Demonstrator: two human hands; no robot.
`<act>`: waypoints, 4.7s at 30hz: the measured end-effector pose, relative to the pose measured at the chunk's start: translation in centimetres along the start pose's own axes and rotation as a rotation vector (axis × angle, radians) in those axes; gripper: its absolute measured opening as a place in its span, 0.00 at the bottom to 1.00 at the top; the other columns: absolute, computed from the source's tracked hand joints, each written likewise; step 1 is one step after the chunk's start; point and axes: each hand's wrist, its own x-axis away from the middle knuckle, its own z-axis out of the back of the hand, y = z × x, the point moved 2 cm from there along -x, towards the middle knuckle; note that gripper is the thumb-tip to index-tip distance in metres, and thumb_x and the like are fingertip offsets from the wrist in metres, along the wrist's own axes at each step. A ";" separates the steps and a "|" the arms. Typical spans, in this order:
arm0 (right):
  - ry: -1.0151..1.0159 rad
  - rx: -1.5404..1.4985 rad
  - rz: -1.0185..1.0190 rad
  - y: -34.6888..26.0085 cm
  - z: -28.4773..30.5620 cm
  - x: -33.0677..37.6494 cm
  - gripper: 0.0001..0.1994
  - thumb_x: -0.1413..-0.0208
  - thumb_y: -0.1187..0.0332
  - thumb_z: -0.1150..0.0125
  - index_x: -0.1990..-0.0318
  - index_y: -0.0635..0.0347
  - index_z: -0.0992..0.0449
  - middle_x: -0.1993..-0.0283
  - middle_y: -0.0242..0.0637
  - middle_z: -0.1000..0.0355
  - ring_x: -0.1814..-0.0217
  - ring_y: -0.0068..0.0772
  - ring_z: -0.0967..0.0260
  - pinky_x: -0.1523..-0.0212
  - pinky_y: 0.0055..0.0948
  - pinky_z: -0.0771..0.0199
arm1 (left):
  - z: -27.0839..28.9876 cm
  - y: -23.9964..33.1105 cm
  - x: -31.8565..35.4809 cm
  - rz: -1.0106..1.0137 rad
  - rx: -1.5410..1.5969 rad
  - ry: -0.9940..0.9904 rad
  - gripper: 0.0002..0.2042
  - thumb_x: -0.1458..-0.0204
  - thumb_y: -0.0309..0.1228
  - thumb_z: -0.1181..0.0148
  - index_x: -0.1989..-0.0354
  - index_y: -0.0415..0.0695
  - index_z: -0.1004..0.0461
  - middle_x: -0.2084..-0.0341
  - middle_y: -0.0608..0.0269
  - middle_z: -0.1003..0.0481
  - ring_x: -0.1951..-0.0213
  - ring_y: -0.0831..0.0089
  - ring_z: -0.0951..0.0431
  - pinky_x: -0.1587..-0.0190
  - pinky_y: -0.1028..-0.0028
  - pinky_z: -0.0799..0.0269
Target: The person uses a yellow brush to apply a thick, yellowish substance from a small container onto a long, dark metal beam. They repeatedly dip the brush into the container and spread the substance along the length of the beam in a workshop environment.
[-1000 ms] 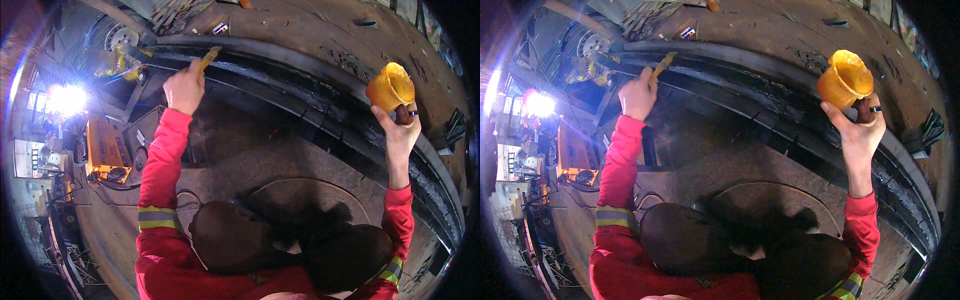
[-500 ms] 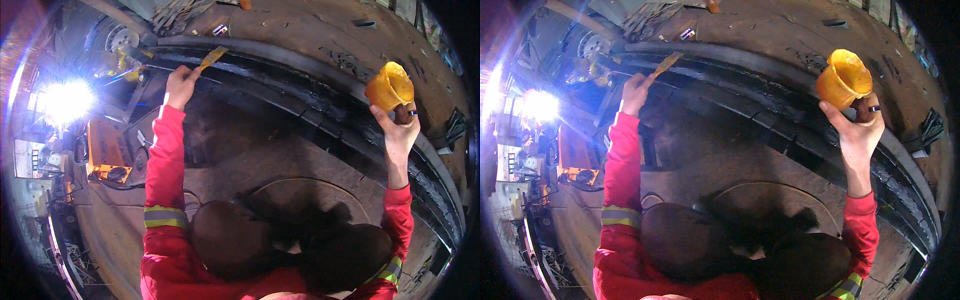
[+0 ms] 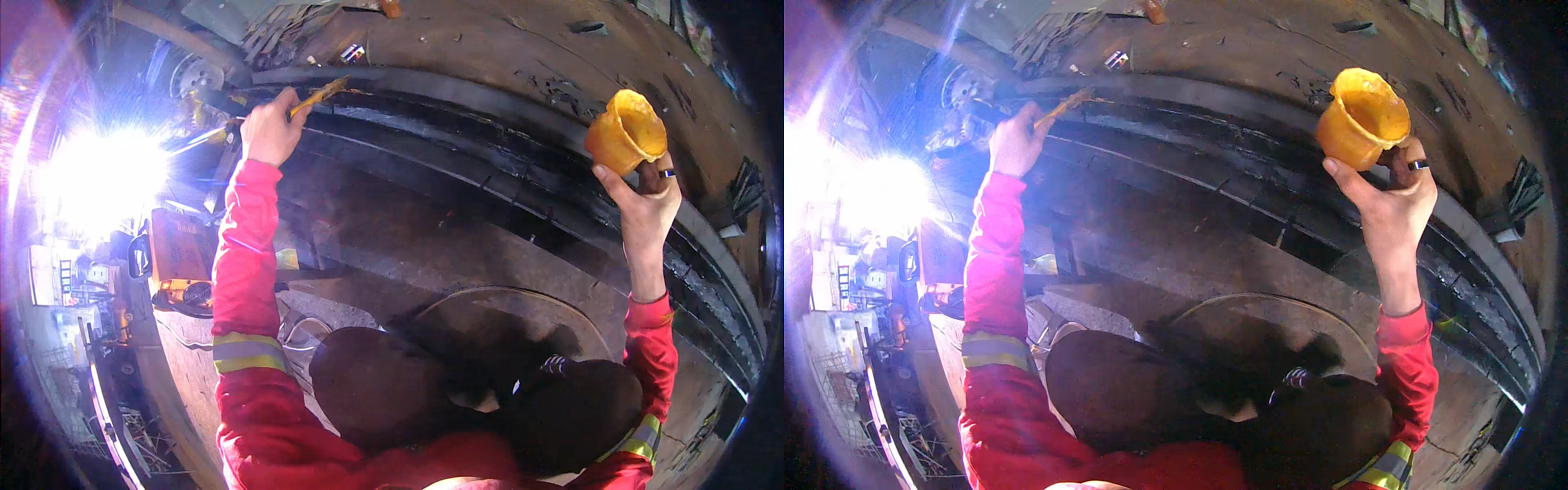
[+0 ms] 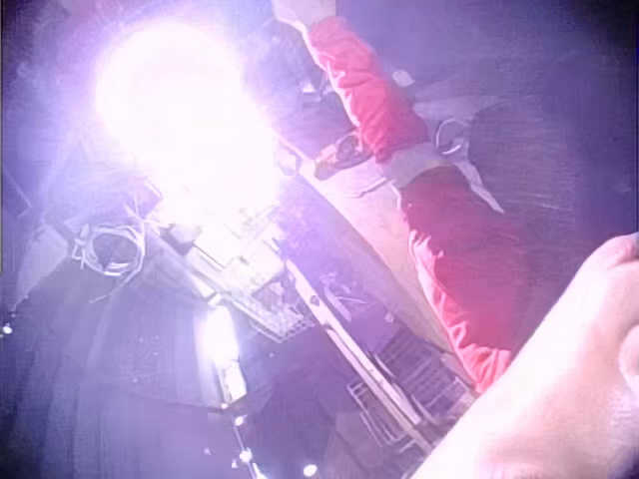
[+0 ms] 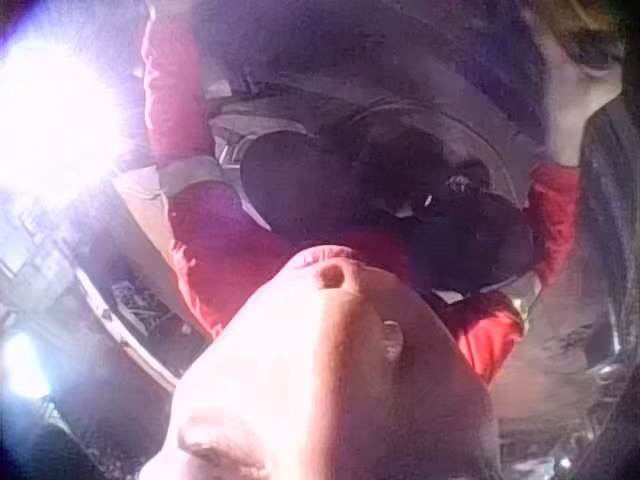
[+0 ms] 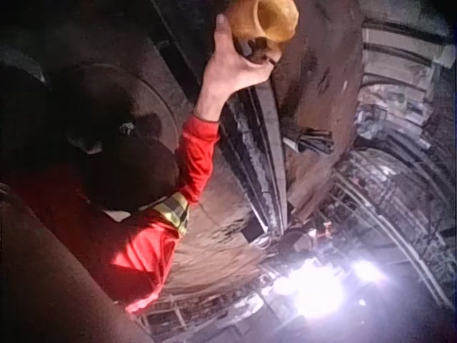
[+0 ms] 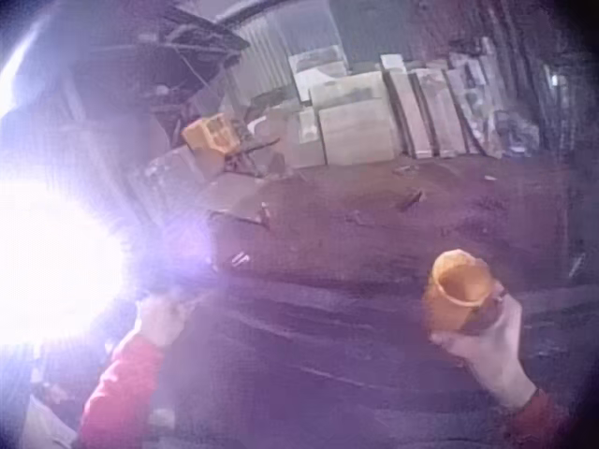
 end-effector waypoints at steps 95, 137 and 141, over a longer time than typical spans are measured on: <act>-0.079 0.491 0.049 -6.7 11.0 9.9 0.30 0.69 0.67 0.21 0.54 0.66 0.25 0.56 0.40 0.25 0.54 0.32 0.27 0.49 0.29 0.30 | 18.0 21.8 7.6 -0.983 0.734 0.286 0.08 0.55 0.28 0.31 0.71 0.41 0.24 0.73 0.60 0.22 0.72 0.69 0.21 0.68 0.73 0.29; 0.174 0.467 -0.248 -2.2 16.4 16.0 0.29 0.69 0.68 0.23 0.55 0.69 0.25 0.58 0.47 0.24 0.53 0.40 0.25 0.49 0.32 0.28 | 8.5 34.4 7.8 -0.797 0.852 -0.704 0.11 0.41 0.32 0.43 0.72 0.37 0.30 0.79 0.72 0.37 0.72 0.83 0.39 0.69 0.77 0.41; 0.239 0.428 -0.294 -2.1 17.4 16.1 0.30 0.69 0.67 0.22 0.54 0.69 0.25 0.59 0.47 0.23 0.55 0.37 0.25 0.49 0.30 0.28 | 9.1 32.6 6.4 -0.675 0.830 -0.758 0.07 0.43 0.31 0.43 0.67 0.39 0.28 0.76 0.75 0.35 0.70 0.84 0.38 0.67 0.79 0.41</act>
